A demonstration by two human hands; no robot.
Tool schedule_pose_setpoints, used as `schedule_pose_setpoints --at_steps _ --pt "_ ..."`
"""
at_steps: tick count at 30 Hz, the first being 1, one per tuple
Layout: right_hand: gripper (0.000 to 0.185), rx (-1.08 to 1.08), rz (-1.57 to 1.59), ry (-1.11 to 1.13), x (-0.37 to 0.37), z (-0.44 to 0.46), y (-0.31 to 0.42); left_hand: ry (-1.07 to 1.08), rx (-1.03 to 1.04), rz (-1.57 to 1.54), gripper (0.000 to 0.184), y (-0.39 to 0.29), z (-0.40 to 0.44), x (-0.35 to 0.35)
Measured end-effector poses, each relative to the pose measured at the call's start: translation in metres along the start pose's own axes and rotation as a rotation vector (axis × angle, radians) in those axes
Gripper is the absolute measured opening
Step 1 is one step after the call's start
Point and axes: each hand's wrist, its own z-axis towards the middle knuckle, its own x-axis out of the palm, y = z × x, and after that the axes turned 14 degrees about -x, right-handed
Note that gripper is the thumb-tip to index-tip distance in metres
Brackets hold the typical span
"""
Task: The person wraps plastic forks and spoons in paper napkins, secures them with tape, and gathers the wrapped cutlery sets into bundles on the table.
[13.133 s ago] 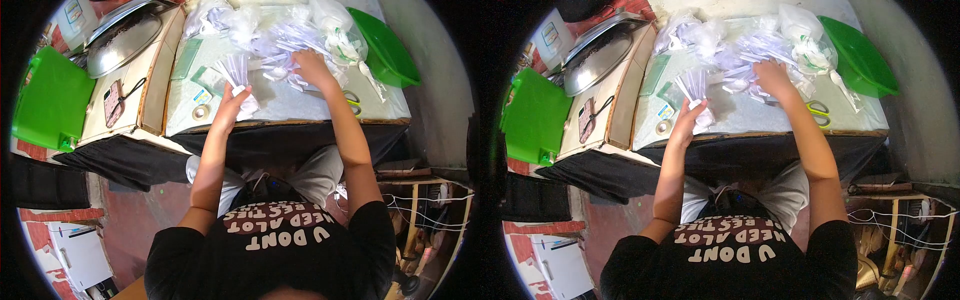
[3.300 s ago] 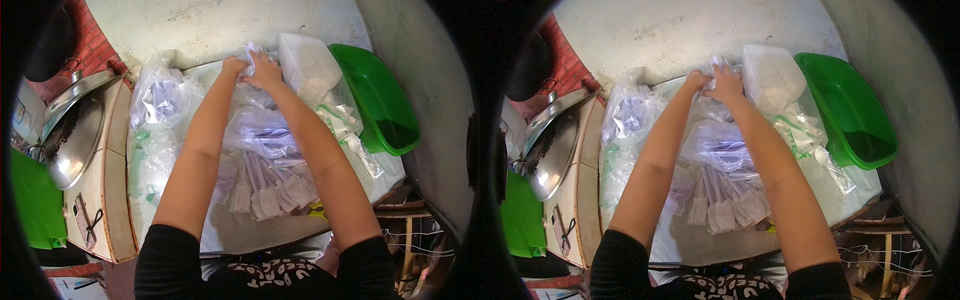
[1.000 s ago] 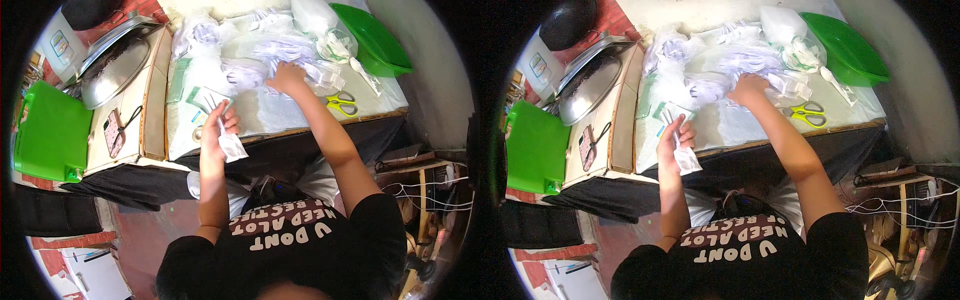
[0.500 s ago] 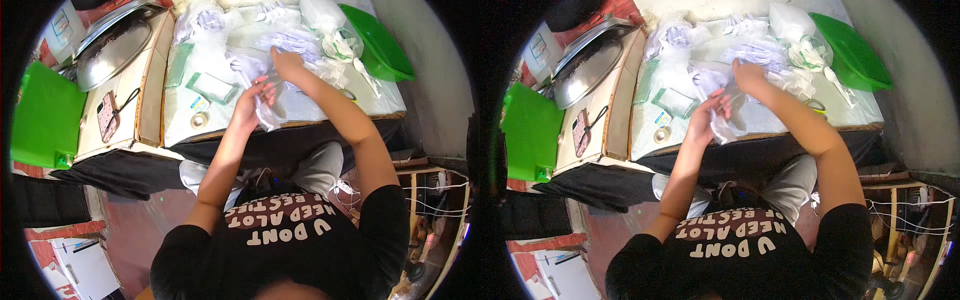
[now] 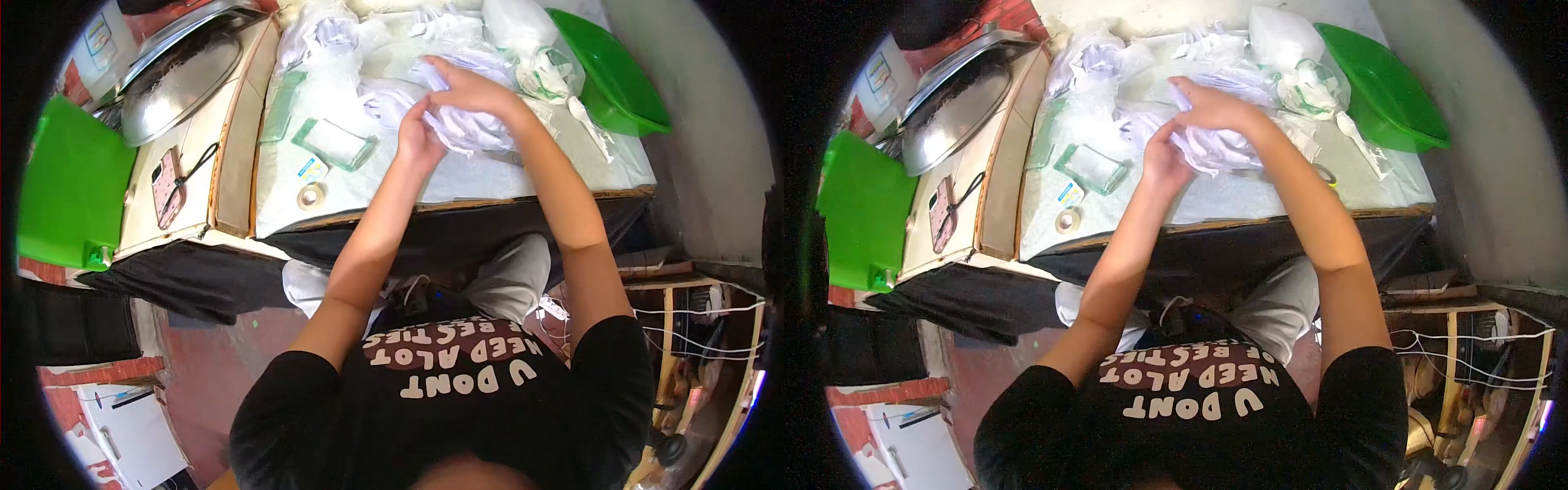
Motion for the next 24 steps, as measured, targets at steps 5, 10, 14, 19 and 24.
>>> schedule_pose_setpoints --at_steps 5,10,14,19,24 --pt "0.060 0.080 0.236 0.002 0.022 -0.007 0.029 -0.019 0.011 0.034 0.055 0.001 -0.019 0.016" --pt "0.061 0.072 0.359 -0.140 0.018 -0.015 0.027 -0.066 0.072 0.106 0.048 0.007 -0.015 0.007" --pt "0.064 0.068 0.420 -0.204 0.016 -0.015 0.007 -0.092 0.199 0.115 0.041 0.013 -0.007 -0.002" --pt "0.055 -0.020 0.152 -0.345 0.015 -0.012 0.030 -0.203 0.211 0.191 0.047 0.017 -0.014 0.013" --pt "0.042 0.083 -0.062 -0.312 0.037 -0.007 0.049 -0.033 0.254 0.098 0.053 0.020 -0.003 0.001"
